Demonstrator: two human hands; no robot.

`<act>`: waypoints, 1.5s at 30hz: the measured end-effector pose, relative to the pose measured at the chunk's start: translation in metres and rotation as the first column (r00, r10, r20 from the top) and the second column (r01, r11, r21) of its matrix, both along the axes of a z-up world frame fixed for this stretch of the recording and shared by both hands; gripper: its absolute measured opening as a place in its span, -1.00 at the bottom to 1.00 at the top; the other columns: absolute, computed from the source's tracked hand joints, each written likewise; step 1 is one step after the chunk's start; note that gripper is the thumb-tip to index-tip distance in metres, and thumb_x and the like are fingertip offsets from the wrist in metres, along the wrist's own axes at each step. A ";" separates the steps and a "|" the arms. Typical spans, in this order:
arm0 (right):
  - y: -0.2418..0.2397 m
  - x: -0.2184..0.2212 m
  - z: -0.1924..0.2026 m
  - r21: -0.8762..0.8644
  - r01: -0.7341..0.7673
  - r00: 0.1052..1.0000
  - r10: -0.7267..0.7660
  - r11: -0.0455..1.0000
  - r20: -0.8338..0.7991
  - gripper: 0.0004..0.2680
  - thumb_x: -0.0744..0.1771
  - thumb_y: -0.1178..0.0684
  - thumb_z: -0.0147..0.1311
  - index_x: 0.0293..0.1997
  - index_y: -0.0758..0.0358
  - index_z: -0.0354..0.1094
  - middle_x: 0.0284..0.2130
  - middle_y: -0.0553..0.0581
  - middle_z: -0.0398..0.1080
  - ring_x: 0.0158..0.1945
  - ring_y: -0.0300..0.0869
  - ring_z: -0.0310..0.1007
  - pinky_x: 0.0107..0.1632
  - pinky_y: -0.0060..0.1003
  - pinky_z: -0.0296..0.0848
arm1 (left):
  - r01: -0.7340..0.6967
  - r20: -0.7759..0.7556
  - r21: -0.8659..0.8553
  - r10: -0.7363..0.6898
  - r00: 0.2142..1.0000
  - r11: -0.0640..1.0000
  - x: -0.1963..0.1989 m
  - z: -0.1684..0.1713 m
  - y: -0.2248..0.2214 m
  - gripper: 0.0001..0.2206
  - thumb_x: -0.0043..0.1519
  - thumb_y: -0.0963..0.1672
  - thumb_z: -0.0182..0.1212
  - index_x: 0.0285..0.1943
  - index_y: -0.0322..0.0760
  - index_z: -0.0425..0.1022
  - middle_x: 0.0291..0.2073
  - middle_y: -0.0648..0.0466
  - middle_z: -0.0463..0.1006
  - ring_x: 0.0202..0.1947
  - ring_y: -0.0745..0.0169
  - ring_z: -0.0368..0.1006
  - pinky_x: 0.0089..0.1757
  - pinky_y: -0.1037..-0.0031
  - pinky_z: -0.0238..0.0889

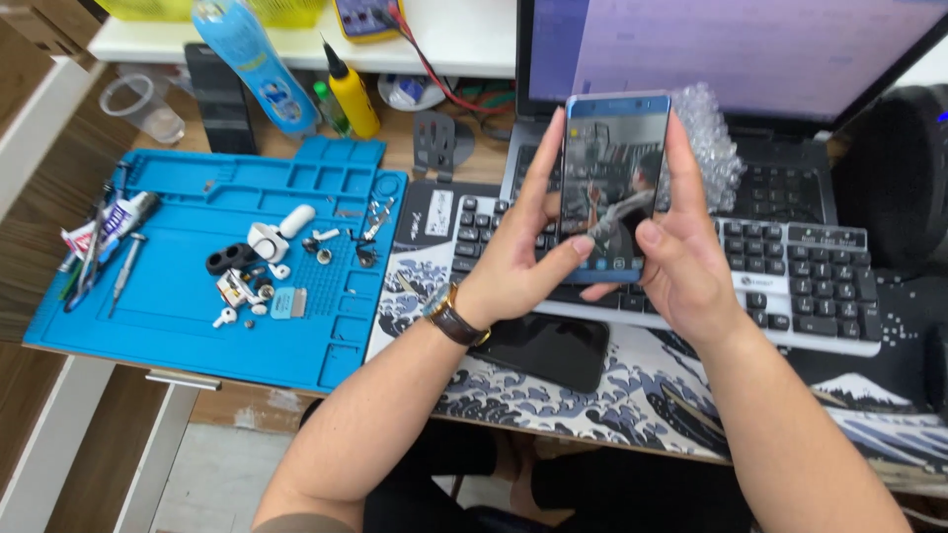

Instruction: The person is configuring a smartphone by navigating through settings and entering Wi-Fi credentials.

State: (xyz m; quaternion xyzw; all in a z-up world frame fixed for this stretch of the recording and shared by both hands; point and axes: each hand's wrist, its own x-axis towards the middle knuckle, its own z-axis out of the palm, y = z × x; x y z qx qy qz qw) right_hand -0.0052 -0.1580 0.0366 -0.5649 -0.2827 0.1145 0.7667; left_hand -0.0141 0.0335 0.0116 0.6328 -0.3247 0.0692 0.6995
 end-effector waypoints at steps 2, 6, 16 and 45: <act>-0.003 0.001 -0.002 -0.007 -0.027 0.999 0.027 1.000 -0.029 -0.35 0.39 0.04 -0.06 0.58 -0.19 -0.59 0.60 0.34 -0.20 -0.01 0.14 0.52 -0.28 -0.06 0.69 | 0.010 -0.036 -0.023 -0.011 0.999 1.000 0.000 -0.004 0.001 -0.25 0.49 -0.01 0.05 0.71 0.01 -0.46 0.20 0.00 0.54 -0.17 0.33 0.51 0.01 0.46 0.41; -0.009 0.001 0.000 -0.102 -0.057 0.998 0.053 0.993 -0.042 -0.27 0.37 0.28 -0.04 0.55 -0.34 -0.61 0.71 0.24 -0.18 0.18 0.14 0.57 -0.11 0.00 0.83 | 0.012 -0.062 -0.062 -0.016 0.998 0.998 0.006 -0.014 0.005 -0.22 0.51 0.09 0.07 0.77 0.04 -0.38 0.44 0.22 0.40 -0.35 0.42 0.09 -0.19 0.52 0.02; -0.009 -0.002 -0.003 -0.203 0.011 0.993 -0.035 0.979 -0.116 -0.14 0.30 0.25 0.11 0.56 -0.24 -0.75 0.65 0.23 0.09 0.25 0.00 0.70 -0.09 -0.22 0.96 | -0.052 -0.064 -0.052 0.048 0.997 0.997 0.007 -0.032 0.005 -0.26 0.53 0.10 0.04 0.74 0.01 -0.37 0.37 0.00 0.57 -0.02 0.29 0.56 0.08 0.41 0.39; 0.005 -0.004 0.001 -0.363 0.126 0.989 -0.086 0.923 0.123 -0.48 0.40 0.14 0.06 0.50 0.14 -0.26 0.11 0.29 0.27 -0.13 -0.07 0.52 -0.45 -0.26 0.71 | -0.343 0.124 -0.063 0.348 0.929 0.937 0.012 -0.006 0.005 -0.81 0.48 -0.03 -0.06 0.01 -0.19 0.29 -0.34 0.16 0.26 -0.37 0.38 0.13 -0.28 0.49 0.08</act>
